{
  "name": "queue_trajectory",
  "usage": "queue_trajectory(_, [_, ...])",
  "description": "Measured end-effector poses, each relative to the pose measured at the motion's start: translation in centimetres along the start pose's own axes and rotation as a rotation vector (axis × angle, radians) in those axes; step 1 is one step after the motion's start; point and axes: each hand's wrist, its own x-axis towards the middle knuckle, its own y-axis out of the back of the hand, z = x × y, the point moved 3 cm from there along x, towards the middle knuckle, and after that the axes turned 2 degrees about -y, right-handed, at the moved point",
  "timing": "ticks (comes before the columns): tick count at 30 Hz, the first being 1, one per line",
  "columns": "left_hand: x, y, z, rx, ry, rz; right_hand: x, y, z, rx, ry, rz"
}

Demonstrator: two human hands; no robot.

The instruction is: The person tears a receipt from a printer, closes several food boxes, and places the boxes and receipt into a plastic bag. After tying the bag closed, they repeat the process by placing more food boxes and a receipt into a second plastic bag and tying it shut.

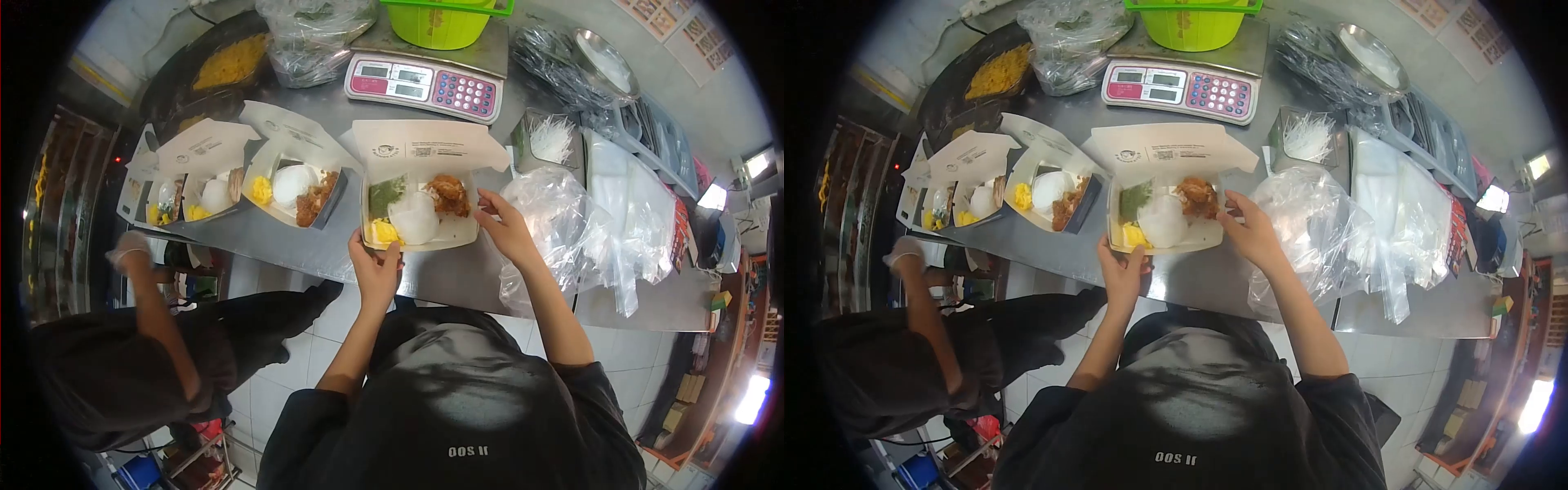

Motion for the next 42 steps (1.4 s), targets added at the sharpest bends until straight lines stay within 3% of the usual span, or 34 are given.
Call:
queue_trajectory(4, [0.1,1.9,0.1,0.208,-0.025,-0.062,0.6,0.9,0.0,-0.095,0.097,-0.044])
queue_trajectory(8, [2.2,5.4,-0.1,0.54,-0.374,-0.006,1.9,2.2,2.2,-0.178,0.21,-0.048])
queue_trajectory(11, [4.3,8.5,0.3,0.384,-0.236,0.184,1.3,1.8,1.5,-0.041,0.026,-0.072])
queue_trajectory(18, [7.4,10.4,1.7,0.395,-0.144,-0.048,1.3,2.0,1.5,-0.049,0.094,-0.112])
queue_trajectory(20, [8.2,9.6,1.5,0.41,-0.154,-0.06,1.3,2.0,1.7,-0.125,0.16,-0.102])
queue_trajectory(24, [9.7,7.9,1.0,0.393,-0.229,-0.06,0.9,2.2,1.3,-0.025,0.097,-0.159])
queue_trajectory(30, [7.0,3.7,0.4,0.272,-0.083,-0.172,1.2,2.3,2.0,-0.085,0.141,-0.151])
queue_trajectory(33, [4.6,1.7,1.7,0.379,-0.229,-0.148,1.2,2.9,1.7,-0.141,0.113,-0.145])
queue_trajectory(35, [4.3,2.0,3.1,0.461,-0.383,0.009,1.4,3.6,1.9,-0.12,0.061,-0.129])
queue_trajectory(36, [4.1,1.6,4.6,0.499,-0.461,0.086,1.3,4.1,0.8,-0.125,0.157,0.064])
queue_trajectory(38, [3.8,-0.1,9.8,0.52,-0.831,0.167,0.9,5.3,-2.1,-0.135,0.35,0.445])
queue_trajectory(40, [4.2,-2.4,14.8,0.672,-1.117,0.054,2.7,5.8,-5.1,-0.368,0.668,0.494])
queue_trajectory(41, [5.4,-3.2,15.6,0.716,-1.048,-0.031,3.4,5.8,-6.4,-0.481,0.827,0.52])
queue_trajectory(42, [6.4,-3.8,16.0,0.757,-0.975,-0.118,4.1,5.9,-6.8,-0.37,0.585,0.357])
